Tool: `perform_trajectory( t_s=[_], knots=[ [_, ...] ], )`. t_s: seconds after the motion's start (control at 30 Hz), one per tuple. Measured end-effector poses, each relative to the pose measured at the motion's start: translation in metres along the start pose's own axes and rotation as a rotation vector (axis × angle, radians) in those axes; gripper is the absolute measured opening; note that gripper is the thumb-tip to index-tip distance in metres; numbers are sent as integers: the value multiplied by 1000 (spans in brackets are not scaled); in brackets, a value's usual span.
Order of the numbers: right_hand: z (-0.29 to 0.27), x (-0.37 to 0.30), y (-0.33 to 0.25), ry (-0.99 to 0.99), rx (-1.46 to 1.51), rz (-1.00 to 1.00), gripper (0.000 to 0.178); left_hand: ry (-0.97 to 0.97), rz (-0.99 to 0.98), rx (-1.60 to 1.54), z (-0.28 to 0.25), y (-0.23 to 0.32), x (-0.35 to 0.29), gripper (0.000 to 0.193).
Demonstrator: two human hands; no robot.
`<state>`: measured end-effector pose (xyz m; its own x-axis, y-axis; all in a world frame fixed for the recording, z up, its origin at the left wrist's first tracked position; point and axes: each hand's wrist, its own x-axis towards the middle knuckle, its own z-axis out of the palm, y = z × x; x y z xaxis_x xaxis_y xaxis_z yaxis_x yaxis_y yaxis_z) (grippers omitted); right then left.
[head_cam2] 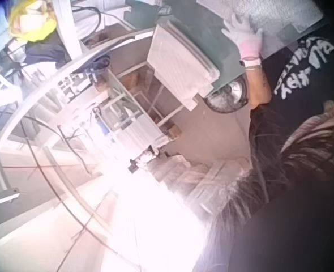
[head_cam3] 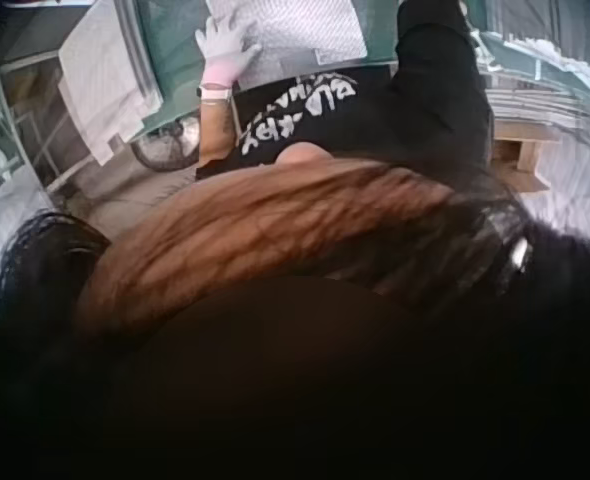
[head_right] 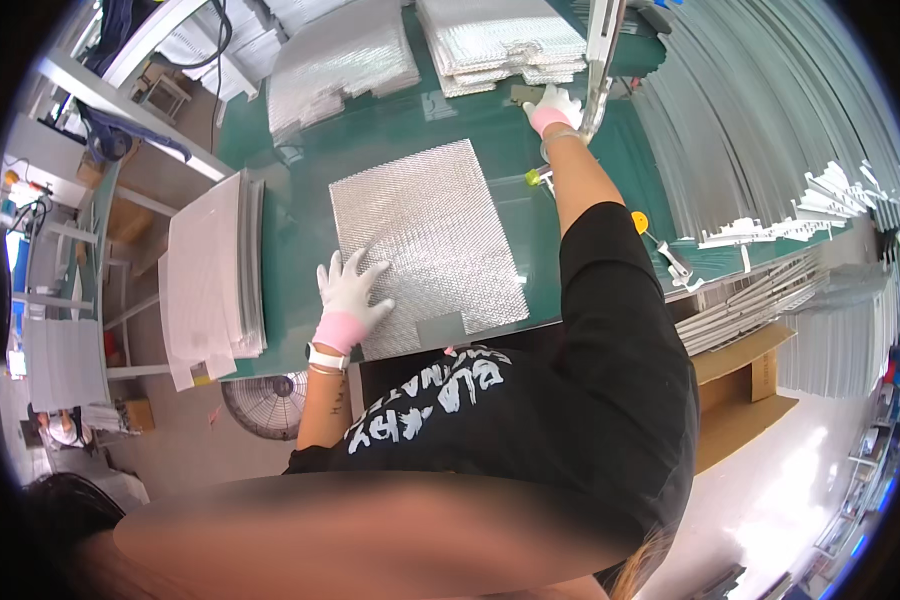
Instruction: The person assembles metal mesh filters by attaching frames and securing them with an electric screwdriver.
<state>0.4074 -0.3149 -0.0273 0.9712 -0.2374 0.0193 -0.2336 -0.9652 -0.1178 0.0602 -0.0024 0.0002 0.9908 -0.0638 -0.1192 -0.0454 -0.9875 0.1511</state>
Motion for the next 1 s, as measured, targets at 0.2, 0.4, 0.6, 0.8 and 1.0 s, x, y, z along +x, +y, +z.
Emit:
perform_trajectory(
  t_s=[0.2, 0.4, 0.6, 0.8, 1.0],
  knots=[
    [8, -8, 4, 21, 133, -191, 45, 290, -122, 3, 3, 29, -53, 68],
    [14, 3, -8, 55, 261, -246, 63, 710, 16, -308, 21, 36, -128, 57],
    [1, -6, -40, -34, 193, -248, 95, 263, -325, -1028, 63, 53, -195, 18],
    [8, 1, 29, -109, 572, -371, 57, 237, -613, -1702, 104, 26, -164, 47],
    [-96, -293, 34, -764, 533, -1019, 43, -35, -570, -1518, 87, -1, -138, 50]
  ],
)
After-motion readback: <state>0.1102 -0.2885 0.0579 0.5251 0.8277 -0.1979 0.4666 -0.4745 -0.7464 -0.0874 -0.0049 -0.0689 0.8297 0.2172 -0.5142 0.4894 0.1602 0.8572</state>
